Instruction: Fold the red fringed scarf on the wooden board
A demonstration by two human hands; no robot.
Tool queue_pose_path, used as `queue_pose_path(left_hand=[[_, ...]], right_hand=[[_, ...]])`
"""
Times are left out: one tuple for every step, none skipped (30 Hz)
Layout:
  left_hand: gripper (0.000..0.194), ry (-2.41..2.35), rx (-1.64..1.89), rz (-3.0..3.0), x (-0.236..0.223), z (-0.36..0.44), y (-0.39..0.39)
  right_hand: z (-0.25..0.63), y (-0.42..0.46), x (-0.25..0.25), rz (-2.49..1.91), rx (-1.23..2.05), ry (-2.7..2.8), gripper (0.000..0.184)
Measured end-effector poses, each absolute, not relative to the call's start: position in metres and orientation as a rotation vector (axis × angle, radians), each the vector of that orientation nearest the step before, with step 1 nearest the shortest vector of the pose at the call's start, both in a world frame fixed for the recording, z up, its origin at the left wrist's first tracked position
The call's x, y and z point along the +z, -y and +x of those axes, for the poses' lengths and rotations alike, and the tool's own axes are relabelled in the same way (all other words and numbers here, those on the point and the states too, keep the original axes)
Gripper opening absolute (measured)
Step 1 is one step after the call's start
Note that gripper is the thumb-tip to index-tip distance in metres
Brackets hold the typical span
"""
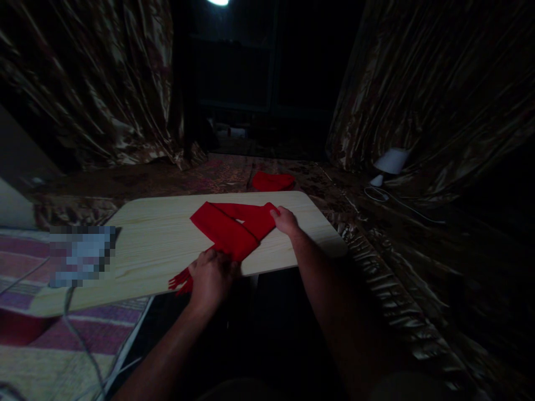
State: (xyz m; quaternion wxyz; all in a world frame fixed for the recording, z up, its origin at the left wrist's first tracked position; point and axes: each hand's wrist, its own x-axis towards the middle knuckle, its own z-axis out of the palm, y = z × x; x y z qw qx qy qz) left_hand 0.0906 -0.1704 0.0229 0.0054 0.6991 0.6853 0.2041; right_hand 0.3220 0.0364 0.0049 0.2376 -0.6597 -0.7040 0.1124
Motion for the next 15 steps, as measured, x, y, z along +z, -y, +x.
queue_pose_path(left_hand=[[0.026,-2.145,0.621,2.190,0.023,0.089,0.171],[0.026,-2.146,0.604,2.192,0.023,0.088,0.171],[0.025,-2.149,0.592,2.192,0.023,0.087,0.172],[0.025,-2.150,0.584,2.194,0.022,0.086,0.171],[0.025,-2.149,0.577,2.197,0.022,0.084,0.171],[0.025,-2.148,0.571,2.199,0.022,0.083,0.171],[0.025,-2.146,0.564,2.200,0.022,0.081,0.172],[0.025,-2.143,0.555,2.201,0.024,0.080,0.172],[0.025,-2.142,0.541,2.202,0.025,0.078,0.173],[0.025,-2.141,0.523,2.205,0.028,0.075,0.173],[0.025,-2.138,0.504,2.213,0.030,0.072,0.174],[0.025,-2.135,0.488,2.224,0.033,0.069,0.175],[0.025,-2.136,0.474,2.235,0.035,0.066,0.176],[0.025,-2.142,0.462,2.244,0.037,0.062,0.176],[0.025,-2.148,0.450,2.252,0.038,0.059,0.176]], right_hand=[[0.322,-0.036,0.005,-1.810,0.309,1.927,0.039],[0.322,-0.036,0.006,-1.812,0.311,1.924,0.039],[0.321,-0.036,0.006,-1.812,0.314,1.922,0.039],[0.321,-0.036,0.007,-1.810,0.318,1.922,0.039],[0.321,-0.035,0.008,-1.809,0.321,1.921,0.038],[0.320,-0.034,0.008,-1.811,0.325,1.920,0.038],[0.320,-0.034,0.009,-1.813,0.327,1.920,0.038],[0.320,-0.033,0.009,-1.816,0.328,1.918,0.038],[0.320,-0.033,0.009,-1.820,0.327,1.915,0.038],[0.320,-0.033,0.009,-1.823,0.325,1.910,0.038],[0.320,-0.033,0.008,-1.827,0.325,1.905,0.038],[0.320,-0.033,0.008,-1.829,0.325,1.901,0.038],[0.320,-0.034,0.008,-1.831,0.327,1.898,0.038],[0.321,-0.034,0.007,-1.832,0.331,1.895,0.038],[0.321,-0.034,0.007,-1.831,0.335,1.893,0.038]])
